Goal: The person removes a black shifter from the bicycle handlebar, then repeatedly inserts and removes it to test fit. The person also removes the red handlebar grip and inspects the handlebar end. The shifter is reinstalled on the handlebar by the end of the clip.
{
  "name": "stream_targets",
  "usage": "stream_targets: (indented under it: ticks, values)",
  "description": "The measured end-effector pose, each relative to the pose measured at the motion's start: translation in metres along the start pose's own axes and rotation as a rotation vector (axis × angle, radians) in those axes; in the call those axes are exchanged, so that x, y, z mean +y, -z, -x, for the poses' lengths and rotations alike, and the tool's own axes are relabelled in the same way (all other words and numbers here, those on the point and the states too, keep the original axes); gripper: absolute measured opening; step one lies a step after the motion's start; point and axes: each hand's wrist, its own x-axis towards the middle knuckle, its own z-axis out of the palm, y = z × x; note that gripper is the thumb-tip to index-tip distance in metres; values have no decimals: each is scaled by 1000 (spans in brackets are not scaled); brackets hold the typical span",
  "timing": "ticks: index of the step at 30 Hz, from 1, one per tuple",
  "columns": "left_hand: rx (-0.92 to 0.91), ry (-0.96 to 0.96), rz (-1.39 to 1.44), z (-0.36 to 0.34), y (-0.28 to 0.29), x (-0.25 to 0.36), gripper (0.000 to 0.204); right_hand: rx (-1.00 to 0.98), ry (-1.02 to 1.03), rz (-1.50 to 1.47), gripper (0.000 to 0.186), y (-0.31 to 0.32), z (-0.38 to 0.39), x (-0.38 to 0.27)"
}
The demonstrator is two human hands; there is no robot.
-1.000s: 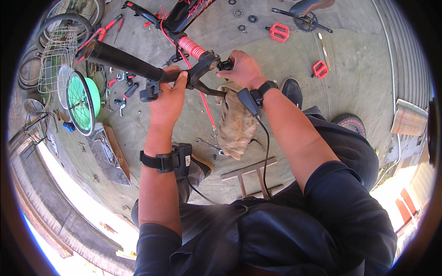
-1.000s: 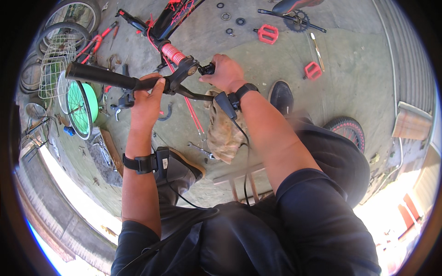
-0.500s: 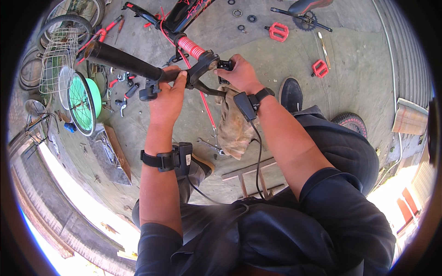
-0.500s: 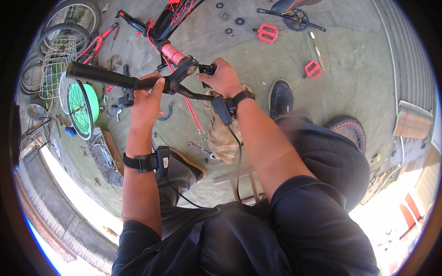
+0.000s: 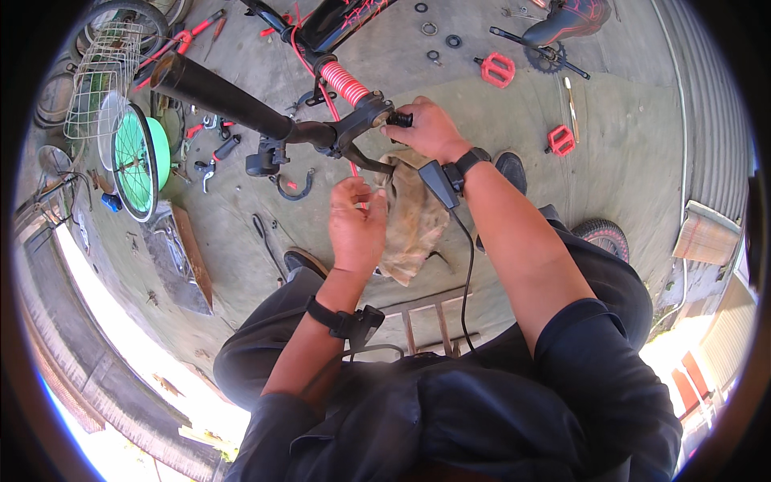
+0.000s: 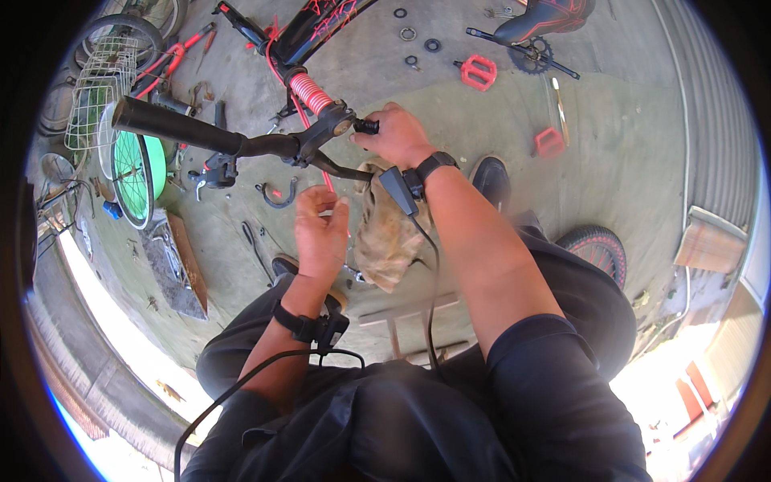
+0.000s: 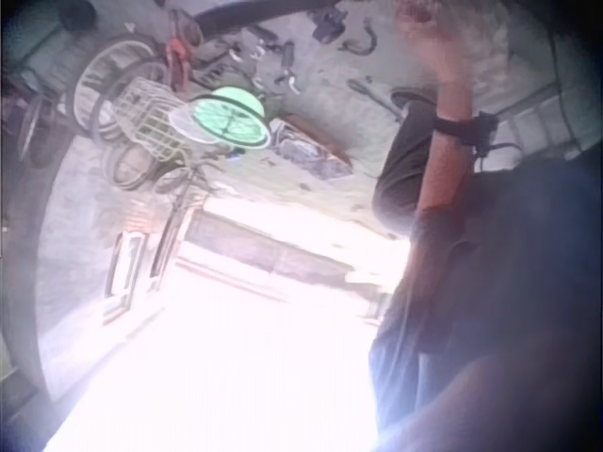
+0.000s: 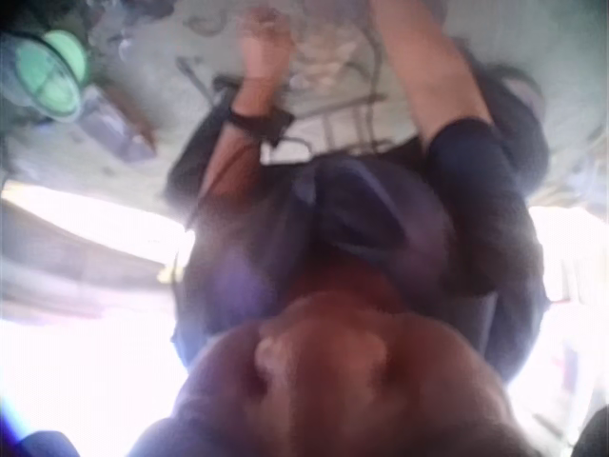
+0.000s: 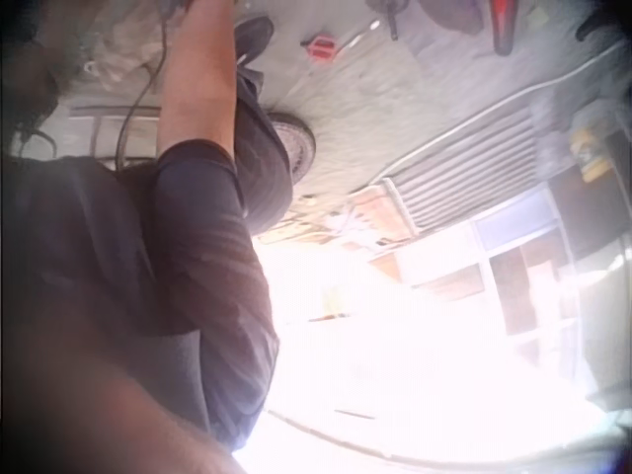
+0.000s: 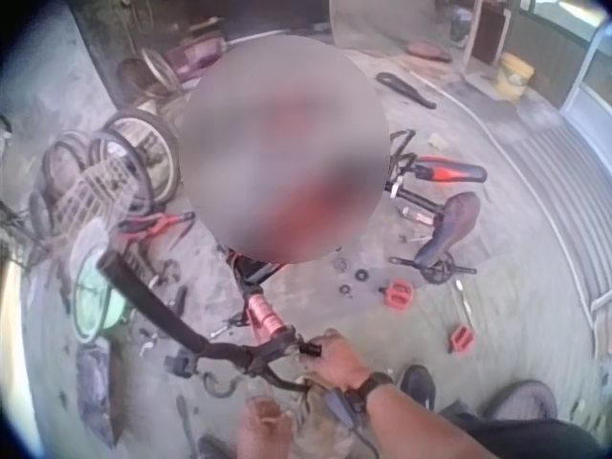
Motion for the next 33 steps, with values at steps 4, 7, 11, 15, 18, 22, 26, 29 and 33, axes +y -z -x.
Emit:
stream_targets:
  ticks: [4,7,11,15,18,22,26,29,33]
  values:
    - [29,-218,-159,-28,-60,-21,65,-17,7,69,49,3,-3,-1]
    - [94,-210,-248,-48,-95,-31,70,-34,9,112,47,3,-4,-4]
    - [-20,-77,52,-82,-113,-37,69,56,-36,207,40,-1,6,-12]
    - [-6,-62,-80,-83,-108,-35,69,205,-109,157,35,-15,17,-22]
    - [-18,-56,-192,-90,-105,-30,59,207,-129,122,36,-16,18,-24]
    - [-78,-28,-299,-101,-102,-29,51,33,-18,206,39,1,14,-17]
    - [-64,-169,-232,-103,-93,-33,56,-237,266,140,56,32,-7,0]
    - [-157,-131,-169,-104,-90,-36,60,-379,383,113,71,44,-24,7]
    - [-256,-97,42,-108,-90,-36,60,-462,243,100,69,46,-26,3]
